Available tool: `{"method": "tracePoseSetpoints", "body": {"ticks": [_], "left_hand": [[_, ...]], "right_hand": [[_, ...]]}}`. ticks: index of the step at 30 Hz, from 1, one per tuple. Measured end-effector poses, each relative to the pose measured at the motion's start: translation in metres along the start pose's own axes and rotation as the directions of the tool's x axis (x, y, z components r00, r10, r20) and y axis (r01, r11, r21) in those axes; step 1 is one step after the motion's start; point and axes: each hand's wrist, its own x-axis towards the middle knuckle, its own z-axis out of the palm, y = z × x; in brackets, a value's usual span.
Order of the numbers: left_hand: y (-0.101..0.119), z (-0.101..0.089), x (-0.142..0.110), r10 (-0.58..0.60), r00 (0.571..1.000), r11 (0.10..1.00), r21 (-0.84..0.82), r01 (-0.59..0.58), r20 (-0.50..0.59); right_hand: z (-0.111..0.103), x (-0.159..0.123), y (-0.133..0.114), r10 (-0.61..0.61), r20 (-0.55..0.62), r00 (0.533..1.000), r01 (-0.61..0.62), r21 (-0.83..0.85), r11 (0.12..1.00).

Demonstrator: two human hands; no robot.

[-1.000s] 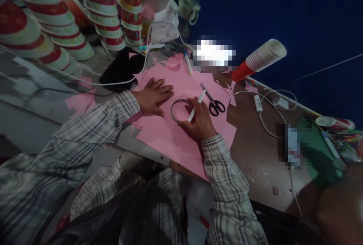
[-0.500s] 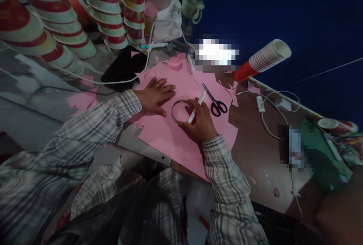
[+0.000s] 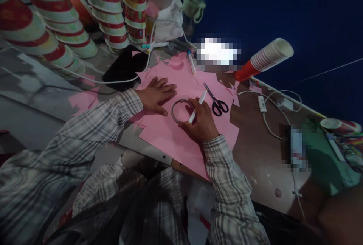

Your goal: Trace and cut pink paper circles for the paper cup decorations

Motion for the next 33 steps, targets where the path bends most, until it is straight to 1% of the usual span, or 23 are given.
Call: {"method": "tracePoseSetpoints", "body": {"ticks": [2,4,7,11,14,20,25,33], "left_hand": [[0.0,-0.001,0.0,-0.005,1.0,1.0,0.006,0.005,0.006],[0.0,-0.001,0.0,-0.001,1.0,1.0,0.007,0.001,0.013],[-0.002,0.0,0.001,0.013,1.0,1.0,-0.016,-0.013,0.011],[-0.005,0.003,0.003,0.025,0.999,0.999,-0.047,-0.027,-0.032],[-0.007,0.004,0.003,0.039,0.998,0.998,-0.046,-0.041,-0.049],[-0.008,0.004,0.003,0.046,0.998,0.998,-0.034,-0.047,-0.04],[-0.007,0.003,0.003,0.039,0.999,0.998,-0.039,-0.041,-0.035],[-0.006,0.002,0.002,0.032,0.999,0.998,-0.049,-0.034,-0.028]], "right_hand": [[-0.005,0.0,0.002,0.028,-0.011,1.0,-0.028,0.051,0.998],[-0.012,-0.001,0.007,0.059,-0.044,0.997,-0.052,0.144,0.988],[-0.021,-0.002,0.015,0.088,-0.097,0.991,-0.06,0.262,0.963],[-0.022,-0.001,0.02,0.091,-0.095,0.991,-0.058,0.307,0.95],[-0.016,0.001,0.016,0.065,-0.064,0.996,-0.045,0.274,0.961],[-0.006,0.003,0.005,0.05,0.001,0.999,-0.05,0.159,0.986],[-0.002,0.002,-0.002,0.072,0.008,0.997,-0.073,0.098,0.993],[-0.001,0.004,-0.002,0.039,0.021,0.999,-0.039,0.003,0.999]]}}
